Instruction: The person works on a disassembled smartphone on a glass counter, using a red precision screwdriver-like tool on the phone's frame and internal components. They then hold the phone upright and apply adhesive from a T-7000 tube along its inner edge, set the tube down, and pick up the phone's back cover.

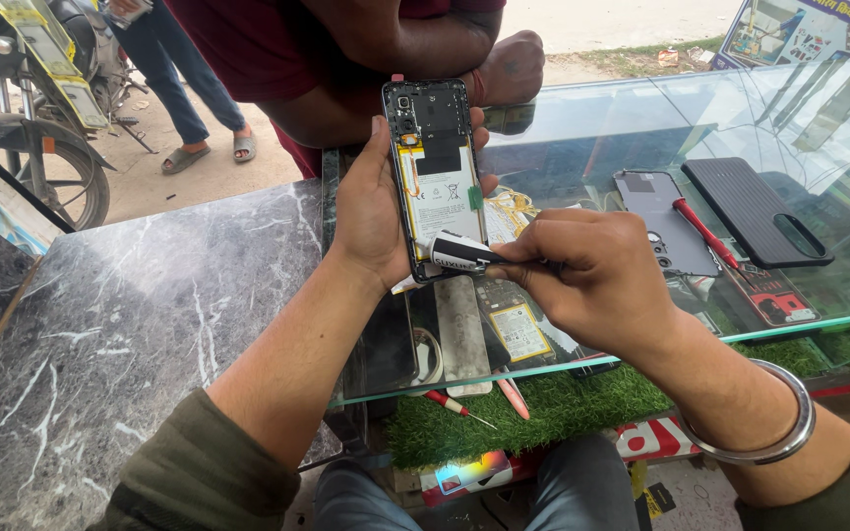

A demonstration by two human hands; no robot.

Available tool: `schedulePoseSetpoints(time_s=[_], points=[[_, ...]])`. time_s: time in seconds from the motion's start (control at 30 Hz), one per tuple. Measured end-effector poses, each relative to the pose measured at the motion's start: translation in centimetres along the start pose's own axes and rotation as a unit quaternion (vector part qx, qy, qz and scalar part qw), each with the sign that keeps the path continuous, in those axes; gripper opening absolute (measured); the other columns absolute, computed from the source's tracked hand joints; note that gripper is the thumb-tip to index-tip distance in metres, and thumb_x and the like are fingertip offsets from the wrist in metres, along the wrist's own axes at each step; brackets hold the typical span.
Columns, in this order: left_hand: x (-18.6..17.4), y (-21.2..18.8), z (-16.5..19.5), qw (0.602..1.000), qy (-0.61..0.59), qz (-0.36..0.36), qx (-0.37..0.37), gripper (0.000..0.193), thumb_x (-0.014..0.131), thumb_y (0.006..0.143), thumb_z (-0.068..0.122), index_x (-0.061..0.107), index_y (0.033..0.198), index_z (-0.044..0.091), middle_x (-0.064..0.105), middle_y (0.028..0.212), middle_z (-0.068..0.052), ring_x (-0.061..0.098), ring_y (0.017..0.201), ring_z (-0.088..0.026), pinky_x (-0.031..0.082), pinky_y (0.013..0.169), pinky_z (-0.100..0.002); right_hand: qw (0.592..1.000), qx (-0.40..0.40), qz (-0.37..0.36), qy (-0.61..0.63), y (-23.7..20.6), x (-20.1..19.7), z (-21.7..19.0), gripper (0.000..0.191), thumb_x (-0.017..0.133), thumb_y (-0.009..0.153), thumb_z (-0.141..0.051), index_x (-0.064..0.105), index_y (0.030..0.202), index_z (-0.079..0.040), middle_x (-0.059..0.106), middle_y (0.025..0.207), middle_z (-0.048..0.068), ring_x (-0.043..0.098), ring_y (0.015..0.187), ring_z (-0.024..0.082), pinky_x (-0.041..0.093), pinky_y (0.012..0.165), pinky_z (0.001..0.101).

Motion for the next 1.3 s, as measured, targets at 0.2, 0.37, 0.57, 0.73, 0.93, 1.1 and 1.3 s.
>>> schedulePoseSetpoints(time_s=[0.2, 0.37, 0.57, 0.73, 0.93, 1.1, 1.3], points=[[0.2, -0.2, 0.1, 1.0, 0.027, -0.004, 0.001, 0.07, 0.022, 0.11, 0.054, 0.044, 0.152, 0.001, 0.057, 0.145, -0.017, 0.056, 0.137, -0.027, 0.054, 0.111, -0.049, 1.0, -0.009, 0.014, 0.001, 0.5, 0.0, 0.0, 0.014, 0.084, 0.079, -0.002, 0.074, 0.087, -0.001, 0.067, 0.071, 0.009, 0.06, 0.053, 0.014, 0.042, 0.049, 0.03], [0.0, 0.2, 0.2, 1.0, 0.002, 0.0, -0.002, 0.071, 0.023, 0.11, 0.054, 0.044, 0.152, 0.001, 0.056, 0.147, -0.017, 0.056, 0.137, -0.027, 0.053, 0.111, -0.05, 1.0, -0.005, 0.012, 0.003, 1.2, 0.1, 0.3, 0.015, 0.085, 0.078, -0.002, 0.073, 0.087, 0.0, 0.066, 0.07, 0.009, 0.059, 0.053, 0.015, 0.042, 0.049, 0.0299], [-0.2, 0.2, 0.3, 1.0, 0.01, -0.011, 0.003, 0.071, 0.024, 0.11, 0.055, 0.044, 0.152, 0.001, 0.056, 0.147, -0.017, 0.055, 0.137, -0.028, 0.054, 0.11, -0.05, 1.0, -0.021, 0.02, -0.002, 1.6, 0.1, 0.3, 0.015, 0.085, 0.079, -0.002, 0.073, 0.088, -0.001, 0.067, 0.073, 0.01, 0.06, 0.055, 0.015, 0.043, 0.051, 0.0293], [-0.3, 0.2, 0.2, 1.0, -0.001, -0.014, -0.004, 0.072, 0.025, 0.11, 0.055, 0.044, 0.153, 0.0, 0.057, 0.147, -0.017, 0.057, 0.135, -0.029, 0.054, 0.109, -0.05, 0.999, -0.027, 0.023, 0.009, 1.8, 0.1, 0.4, 0.014, 0.084, 0.081, -0.001, 0.072, 0.089, 0.0, 0.068, 0.075, 0.009, 0.061, 0.057, 0.014, 0.044, 0.052, 0.0284], [0.0, 0.0, 0.3, 1.0, 0.006, -0.011, -0.007, 0.072, 0.024, 0.11, 0.054, 0.043, 0.154, 0.001, 0.056, 0.147, -0.016, 0.057, 0.136, -0.028, 0.055, 0.109, -0.049, 1.0, -0.016, 0.021, 0.008, 2.0, 0.1, 0.5, 0.013, 0.083, 0.081, 0.0, 0.072, 0.088, 0.0, 0.067, 0.074, 0.009, 0.058, 0.055, 0.013, 0.042, 0.05, 0.0289], [0.2, -0.2, 0.3, 1.0, 0.024, 0.002, -0.005, 0.072, 0.022, 0.109, 0.054, 0.043, 0.152, 0.001, 0.057, 0.146, -0.017, 0.056, 0.136, -0.028, 0.056, 0.108, -0.049, 0.999, -0.02, 0.025, 0.014, 2.2, 0.1, 0.5, 0.014, 0.084, 0.081, 0.0, 0.072, 0.088, 0.0, 0.067, 0.074, 0.009, 0.058, 0.055, 0.013, 0.043, 0.051, 0.0286], [0.1, -0.2, 0.3, 1.0, 0.02, -0.002, 0.0, 0.07, 0.021, 0.111, 0.052, 0.043, 0.152, 0.0, 0.056, 0.145, -0.018, 0.056, 0.136, -0.028, 0.056, 0.108, -0.05, 0.999, -0.019, 0.023, 0.014, 2.5, 0.2, 0.8, 0.014, 0.083, 0.081, 0.002, 0.073, 0.091, 0.0, 0.07, 0.078, 0.011, 0.064, 0.06, 0.015, 0.046, 0.053, 0.0292]])
Point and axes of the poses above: each hand's wrist, its own y-axis towards the middle knuckle, its own x-axis out of the palm, z = x × y, the point moved 3 cm from there along y, towards the middle knuckle
